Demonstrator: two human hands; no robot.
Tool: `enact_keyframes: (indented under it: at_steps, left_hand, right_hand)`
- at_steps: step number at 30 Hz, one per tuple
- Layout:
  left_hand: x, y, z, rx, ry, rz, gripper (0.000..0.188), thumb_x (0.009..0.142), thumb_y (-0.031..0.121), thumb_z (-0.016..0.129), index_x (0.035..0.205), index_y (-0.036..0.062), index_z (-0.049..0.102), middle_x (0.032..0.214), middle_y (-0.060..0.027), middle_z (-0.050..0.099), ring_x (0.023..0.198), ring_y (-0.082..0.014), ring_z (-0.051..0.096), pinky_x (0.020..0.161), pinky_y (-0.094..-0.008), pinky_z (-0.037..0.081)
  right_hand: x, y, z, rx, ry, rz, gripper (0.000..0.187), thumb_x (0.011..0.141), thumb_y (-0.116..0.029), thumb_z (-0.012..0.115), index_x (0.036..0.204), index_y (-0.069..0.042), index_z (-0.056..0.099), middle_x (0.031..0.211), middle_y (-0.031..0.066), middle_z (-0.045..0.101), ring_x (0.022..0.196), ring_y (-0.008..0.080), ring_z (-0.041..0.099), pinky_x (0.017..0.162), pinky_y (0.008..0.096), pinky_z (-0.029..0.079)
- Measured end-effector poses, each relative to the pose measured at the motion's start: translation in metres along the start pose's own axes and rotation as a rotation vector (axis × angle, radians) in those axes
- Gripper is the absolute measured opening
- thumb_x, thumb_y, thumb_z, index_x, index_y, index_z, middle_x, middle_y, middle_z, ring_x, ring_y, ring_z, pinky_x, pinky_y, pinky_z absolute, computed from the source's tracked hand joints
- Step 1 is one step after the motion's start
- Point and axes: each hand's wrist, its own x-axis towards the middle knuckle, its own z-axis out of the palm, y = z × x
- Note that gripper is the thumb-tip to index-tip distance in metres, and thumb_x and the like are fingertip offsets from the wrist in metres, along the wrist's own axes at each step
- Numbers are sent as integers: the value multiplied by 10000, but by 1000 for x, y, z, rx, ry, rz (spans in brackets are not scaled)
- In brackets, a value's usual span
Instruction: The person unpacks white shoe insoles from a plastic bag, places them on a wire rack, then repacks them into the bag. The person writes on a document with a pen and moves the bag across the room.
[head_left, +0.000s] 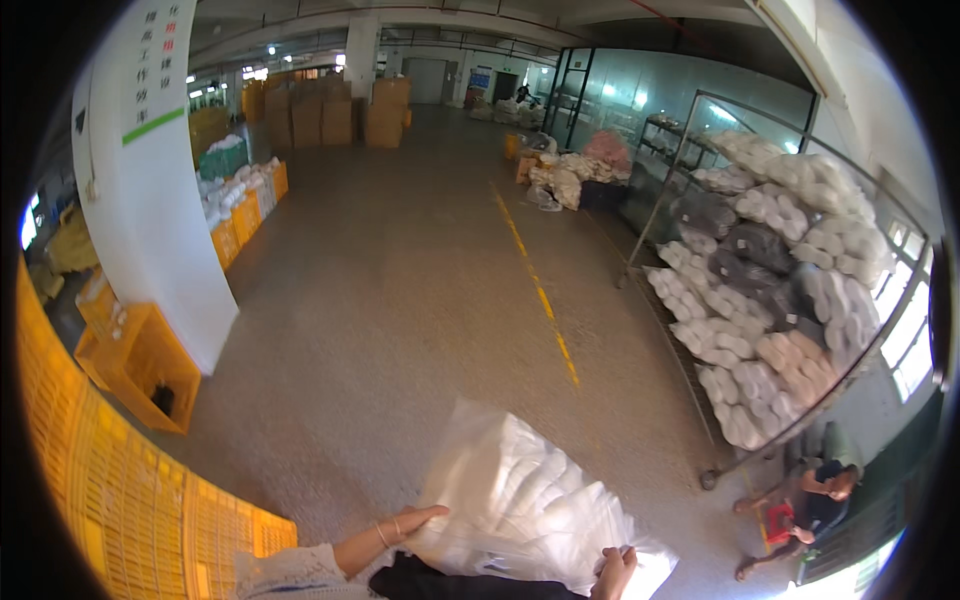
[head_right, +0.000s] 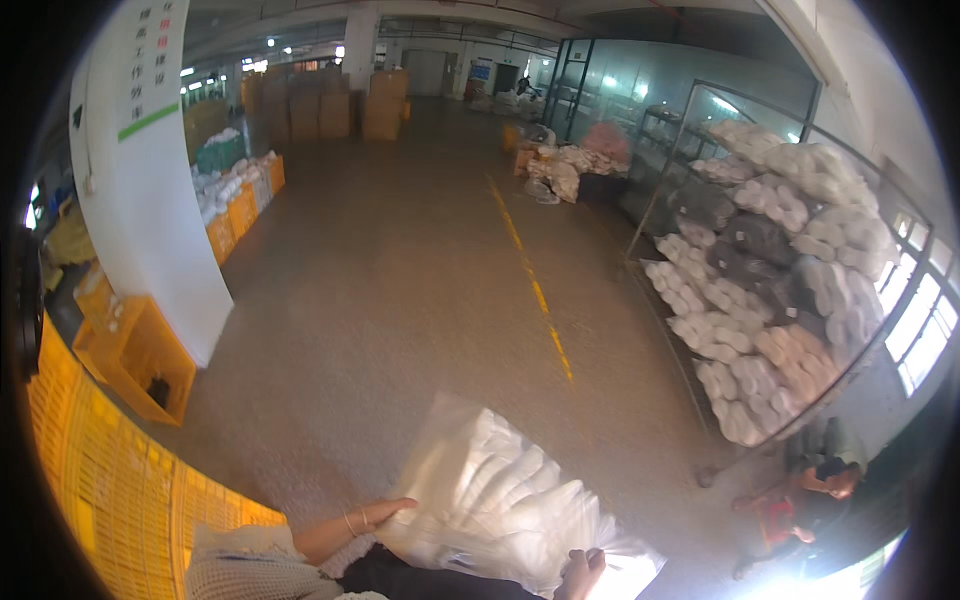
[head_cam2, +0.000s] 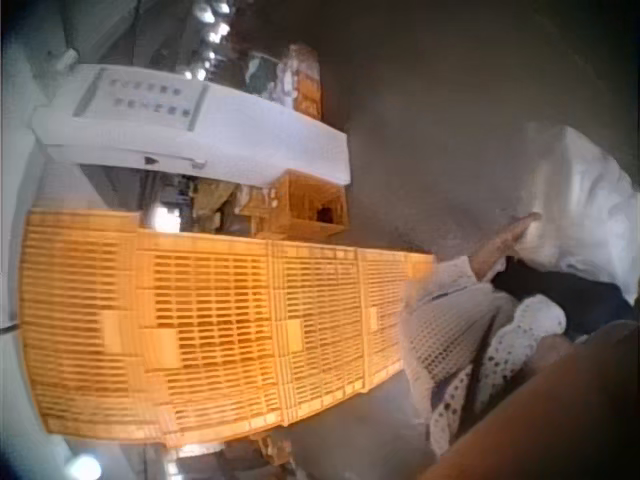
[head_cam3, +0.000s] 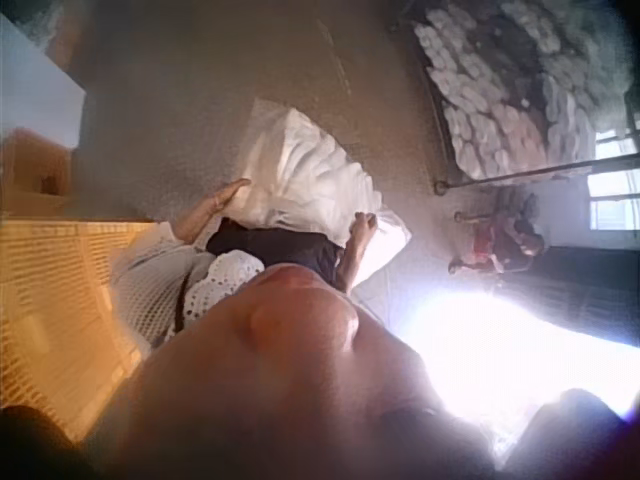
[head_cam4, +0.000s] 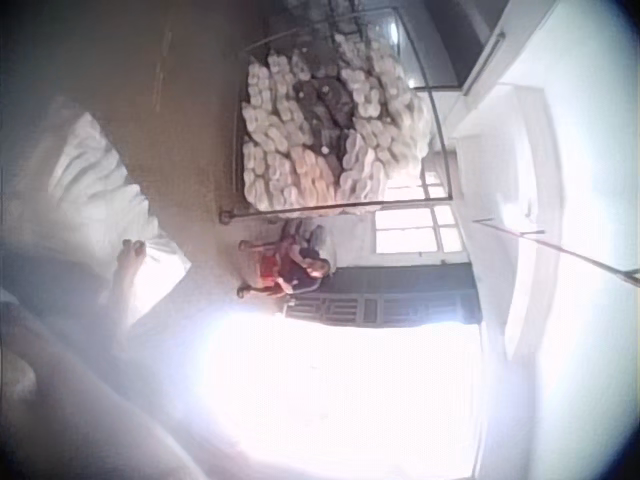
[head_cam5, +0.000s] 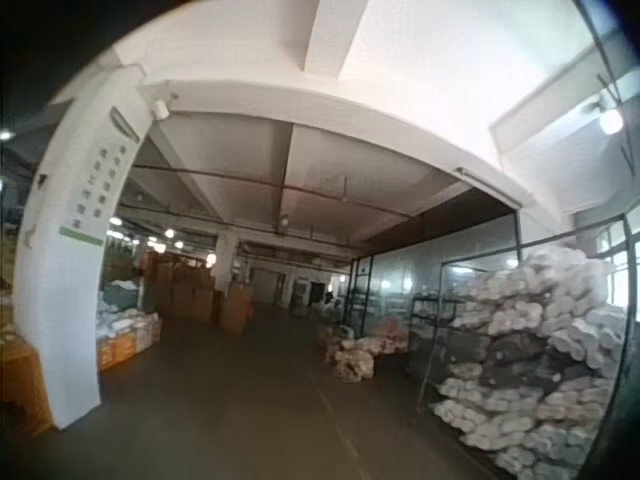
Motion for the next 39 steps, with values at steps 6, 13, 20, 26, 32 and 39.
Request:
enact_keyframes:
  at_steps: [6,13,20,26,32,39]
  left_hand:
    - [81,130,-3,-256,172,107,689,762,399,721,1218,-70,506,1110,-148,616,935,-237,633,820,-342,518]
    - [271,314,-44,-274,424,149,736,746,449,705,1234,-63,498,1101,-173,613,913,-248,644,794,-343,530]
    - [395,553,-3,61,539,138,775,709,470,724,1182,-111,530,1057,-203,633,858,-254,659,759,-349,541]
    - [545,668,20,-187,470,163,686,770,440,671,1198,-77,532,1070,-183,631,936,-251,637,835,-353,512]
    - [668,765,70,-414,528,349,602,842,402,566,1301,30,448,1186,-129,572,1078,-258,563,916,-383,470]
    - [830,865,107,-897,368,555,642,849,492,464,1309,44,457,1231,-168,549,1098,-330,548,946,-466,446]
  right_hand:
    - [158,-86,159,-49,-304,79,170,720,-21,570,727,-59,405,603,-12,375,483,89,376,421,260,297]
    - [382,-74,378,-255,-449,-49,187,782,-64,572,669,-114,431,502,-28,376,414,82,320,379,260,237]
    - [561,-138,497,-92,-489,148,248,806,-101,577,654,-131,383,495,-35,365,413,82,299,389,264,219]
    - [726,-171,642,-226,-585,205,124,779,-58,562,796,-36,442,612,-16,407,529,93,389,462,252,313]
    - [920,-226,806,-384,-908,-198,195,770,-54,584,726,-37,394,652,-10,368,626,86,356,539,269,323]
    - [1091,-270,975,-208,-1106,-233,183,762,-50,605,744,-72,424,660,-34,374,599,74,352,512,262,312]
